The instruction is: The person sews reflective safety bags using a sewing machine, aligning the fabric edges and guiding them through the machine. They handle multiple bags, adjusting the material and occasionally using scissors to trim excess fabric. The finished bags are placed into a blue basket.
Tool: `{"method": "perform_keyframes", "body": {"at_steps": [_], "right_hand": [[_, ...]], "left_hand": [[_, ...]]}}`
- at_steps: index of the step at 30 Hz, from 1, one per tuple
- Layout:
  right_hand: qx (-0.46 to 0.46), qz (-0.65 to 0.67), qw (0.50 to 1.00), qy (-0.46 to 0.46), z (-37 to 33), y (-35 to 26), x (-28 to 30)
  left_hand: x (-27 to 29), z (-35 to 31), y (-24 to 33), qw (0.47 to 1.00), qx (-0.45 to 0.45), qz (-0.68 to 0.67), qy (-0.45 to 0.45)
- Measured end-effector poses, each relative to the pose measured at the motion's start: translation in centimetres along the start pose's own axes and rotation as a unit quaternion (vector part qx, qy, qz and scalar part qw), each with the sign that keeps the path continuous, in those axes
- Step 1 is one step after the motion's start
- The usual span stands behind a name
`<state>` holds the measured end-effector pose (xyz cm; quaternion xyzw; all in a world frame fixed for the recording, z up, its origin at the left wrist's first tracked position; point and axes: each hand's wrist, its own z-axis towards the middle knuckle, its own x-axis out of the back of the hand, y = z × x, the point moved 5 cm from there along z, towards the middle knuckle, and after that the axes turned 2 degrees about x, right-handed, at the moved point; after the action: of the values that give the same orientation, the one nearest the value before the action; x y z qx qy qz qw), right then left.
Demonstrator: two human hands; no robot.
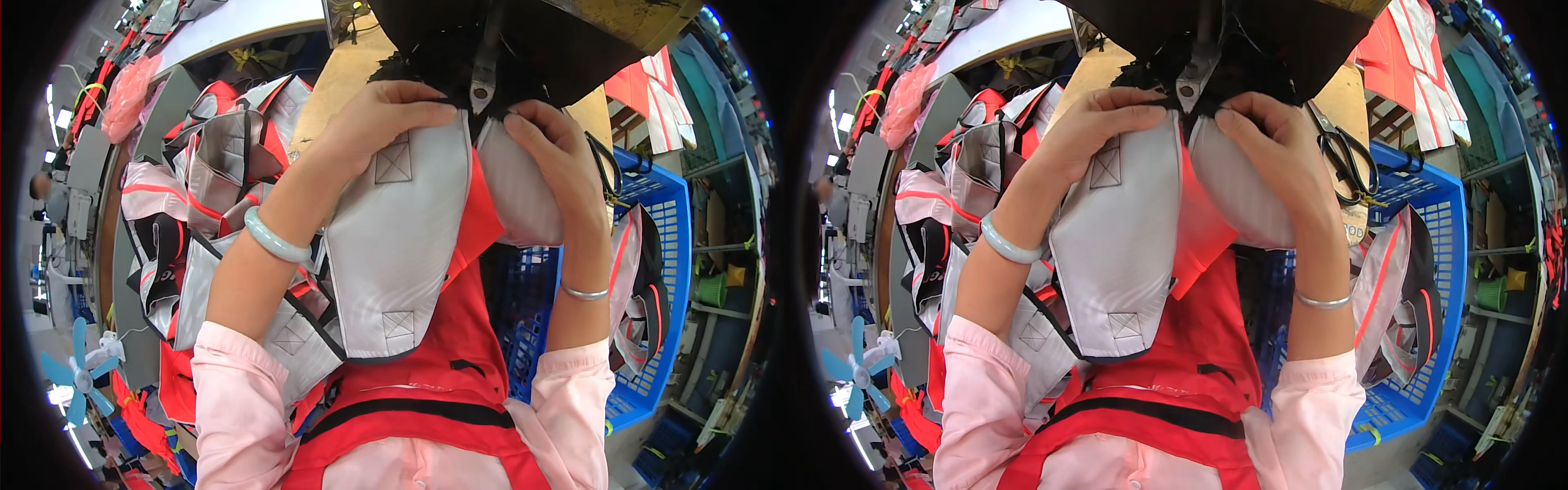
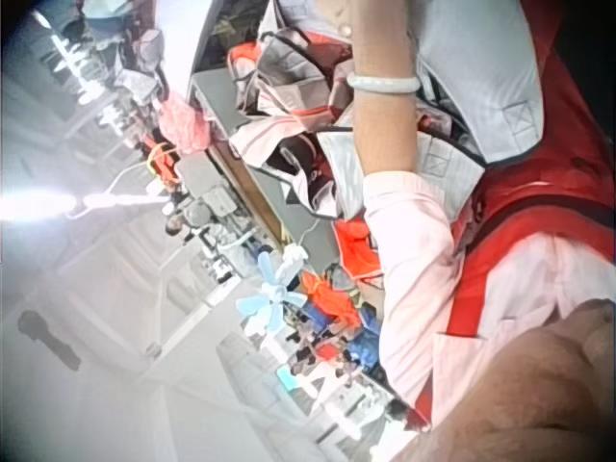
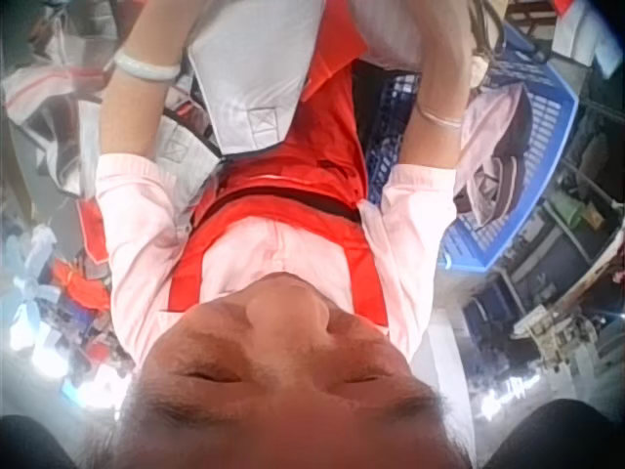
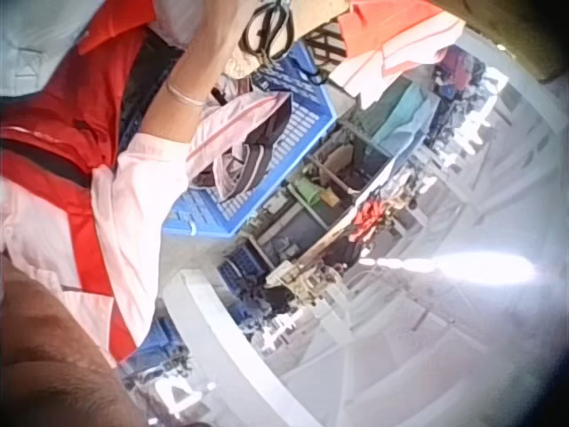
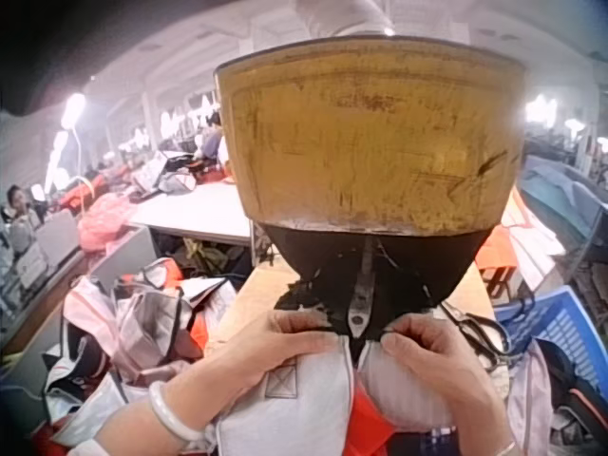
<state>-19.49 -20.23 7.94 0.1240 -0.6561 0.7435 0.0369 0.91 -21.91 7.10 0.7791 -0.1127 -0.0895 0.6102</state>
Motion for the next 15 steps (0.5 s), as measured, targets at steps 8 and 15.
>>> {"method": "perform_keyframes", "body": {"at_steps": [8, 15], "right_hand": [[0.083, -0.066, 0.982, -0.154, -13.6, -2.9, -2.5], [0.379, -0.013, 0.898, 0.222, -31.8, -9.1, 14.6]], "left_hand": [[-0.5, -7.6, -3.4, 0.979, -0.069, 0.139, -0.135], [0.0, -14.7, -4.5, 0.98, -0.063, 0.114, -0.153]]}}
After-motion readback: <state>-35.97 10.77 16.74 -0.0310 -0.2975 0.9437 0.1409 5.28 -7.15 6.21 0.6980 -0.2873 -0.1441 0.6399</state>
